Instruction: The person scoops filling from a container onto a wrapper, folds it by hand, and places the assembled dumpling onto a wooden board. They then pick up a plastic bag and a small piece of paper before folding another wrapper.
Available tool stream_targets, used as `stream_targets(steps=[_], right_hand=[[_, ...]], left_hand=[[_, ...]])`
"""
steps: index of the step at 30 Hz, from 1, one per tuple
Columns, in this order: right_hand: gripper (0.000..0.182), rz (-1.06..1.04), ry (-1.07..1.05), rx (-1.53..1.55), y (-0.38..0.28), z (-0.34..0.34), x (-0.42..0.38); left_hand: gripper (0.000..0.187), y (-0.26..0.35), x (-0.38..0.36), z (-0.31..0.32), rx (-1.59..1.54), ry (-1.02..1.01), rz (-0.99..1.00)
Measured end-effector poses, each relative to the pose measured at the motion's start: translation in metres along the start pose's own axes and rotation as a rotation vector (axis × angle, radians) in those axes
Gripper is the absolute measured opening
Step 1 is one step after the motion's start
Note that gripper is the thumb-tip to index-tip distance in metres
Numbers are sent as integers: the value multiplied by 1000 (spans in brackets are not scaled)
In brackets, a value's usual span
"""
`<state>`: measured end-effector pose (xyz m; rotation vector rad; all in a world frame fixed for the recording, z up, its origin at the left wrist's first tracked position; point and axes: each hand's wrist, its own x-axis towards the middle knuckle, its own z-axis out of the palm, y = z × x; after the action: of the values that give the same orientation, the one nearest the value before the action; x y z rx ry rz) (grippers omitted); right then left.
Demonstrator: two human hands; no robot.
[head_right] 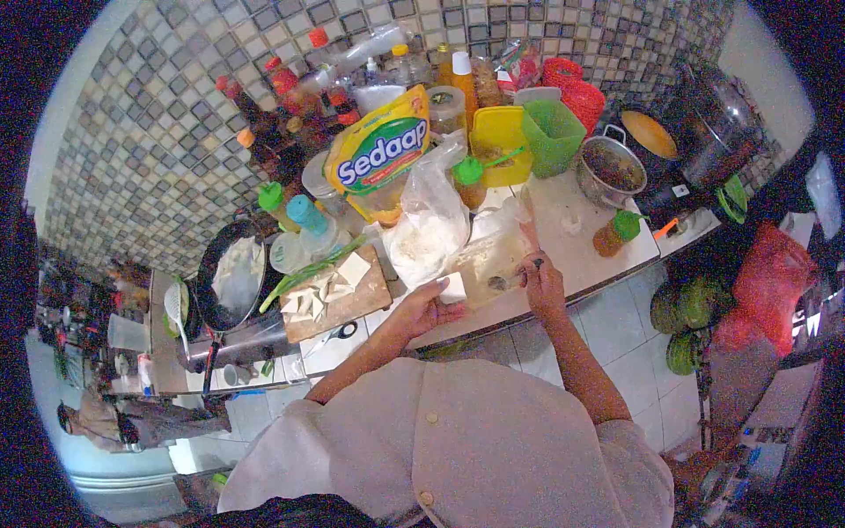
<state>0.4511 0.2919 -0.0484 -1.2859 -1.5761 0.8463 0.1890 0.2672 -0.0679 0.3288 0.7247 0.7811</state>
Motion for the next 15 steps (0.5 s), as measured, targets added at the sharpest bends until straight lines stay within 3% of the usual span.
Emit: stream_targets(steps=[7, 10, 15], right_hand=[[23, 111, -104, 201, -1, 21, 8], [20, 39, -107, 146, -7, 35, 4], [15, 180, -15, 357, -7, 41, 8]], left_hand=[[45, 0, 4, 1, -53, 41, 20], [44, -1, 5, 0, -51, 43, -2], [38, -6, 1, -1, -64, 79, 22]])
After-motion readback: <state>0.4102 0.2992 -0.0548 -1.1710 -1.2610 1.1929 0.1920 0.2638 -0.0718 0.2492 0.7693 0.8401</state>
